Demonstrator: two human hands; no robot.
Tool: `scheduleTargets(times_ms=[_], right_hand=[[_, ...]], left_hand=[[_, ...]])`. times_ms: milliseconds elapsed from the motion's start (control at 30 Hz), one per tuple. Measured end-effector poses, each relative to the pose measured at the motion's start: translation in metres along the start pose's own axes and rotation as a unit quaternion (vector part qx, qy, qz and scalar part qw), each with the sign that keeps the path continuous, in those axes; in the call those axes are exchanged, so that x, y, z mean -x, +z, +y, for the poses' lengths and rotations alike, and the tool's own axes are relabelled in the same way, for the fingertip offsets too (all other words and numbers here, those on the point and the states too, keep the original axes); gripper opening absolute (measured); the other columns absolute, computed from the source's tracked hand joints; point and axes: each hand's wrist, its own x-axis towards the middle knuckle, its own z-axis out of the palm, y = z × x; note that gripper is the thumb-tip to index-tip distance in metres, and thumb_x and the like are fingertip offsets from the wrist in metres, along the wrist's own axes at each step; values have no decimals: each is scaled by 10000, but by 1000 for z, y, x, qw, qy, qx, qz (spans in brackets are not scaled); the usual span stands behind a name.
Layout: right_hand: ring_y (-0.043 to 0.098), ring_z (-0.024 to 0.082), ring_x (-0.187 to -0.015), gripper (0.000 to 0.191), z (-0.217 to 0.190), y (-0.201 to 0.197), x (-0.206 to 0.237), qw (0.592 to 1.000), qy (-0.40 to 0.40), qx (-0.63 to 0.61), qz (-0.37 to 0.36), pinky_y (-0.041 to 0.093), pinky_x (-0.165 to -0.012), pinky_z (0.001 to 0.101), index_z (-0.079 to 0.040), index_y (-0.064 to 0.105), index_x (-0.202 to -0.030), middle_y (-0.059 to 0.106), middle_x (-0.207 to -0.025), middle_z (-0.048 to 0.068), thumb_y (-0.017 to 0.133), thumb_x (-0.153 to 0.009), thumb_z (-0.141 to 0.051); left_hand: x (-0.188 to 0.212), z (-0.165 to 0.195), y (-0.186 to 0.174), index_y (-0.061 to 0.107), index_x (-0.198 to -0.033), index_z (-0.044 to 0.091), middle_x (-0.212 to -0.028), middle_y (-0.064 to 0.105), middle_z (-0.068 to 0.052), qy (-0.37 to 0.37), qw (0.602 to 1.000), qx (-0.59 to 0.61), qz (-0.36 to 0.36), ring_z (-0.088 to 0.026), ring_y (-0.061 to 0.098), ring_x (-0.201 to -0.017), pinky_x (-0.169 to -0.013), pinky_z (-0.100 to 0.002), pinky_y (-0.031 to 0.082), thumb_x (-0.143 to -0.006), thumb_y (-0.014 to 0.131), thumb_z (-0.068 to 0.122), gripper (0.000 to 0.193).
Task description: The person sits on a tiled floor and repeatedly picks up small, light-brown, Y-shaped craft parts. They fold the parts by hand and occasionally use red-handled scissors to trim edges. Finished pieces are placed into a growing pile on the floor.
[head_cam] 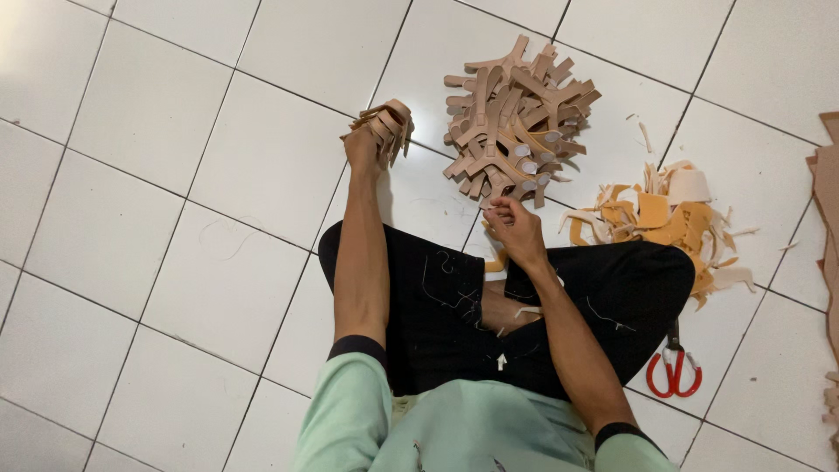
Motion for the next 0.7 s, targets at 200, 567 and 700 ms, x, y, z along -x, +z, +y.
scheduleTargets(times_ms=[200, 567, 700], right_hand=[[743, 161, -911, 374, 3, -6, 2, 1000, 0, 7, 30, 602, -807, 294, -24, 684, -1201, 773, -1025, 105, 725, -936, -284], [735, 213, -1010, 399, -107, 16, -129, 982, -177, -12, 62, 609, -846, 330, -15, 592, -1339, 718, -1216, 153, 650, -1006, -229], [660, 321, -1171, 423, -150, 40, -209, 957, -245, 102, 120, 528, -1014, 440, -33, 577, -1403, 660, -1350, 170, 544, -985, -92]], left_hand=[[-13, 6, 22, 645, -1063, -57, -973, 658, -127, -71, 995, 71, -20, -213, 677, -859, -767, -378, 650, -995, 536, 215, 300], [7, -6, 20, 712, -1081, -47, -960, 715, -98, 5, 997, -71, 4, -150, 661, -797, -675, -310, 536, -995, 586, 299, 378], [6, -10, 19, 709, -1117, -44, -986, 695, -86, 59, 996, -67, -28, -138, 636, -836, -703, -306, 531, -1016, 574, 290, 374]])
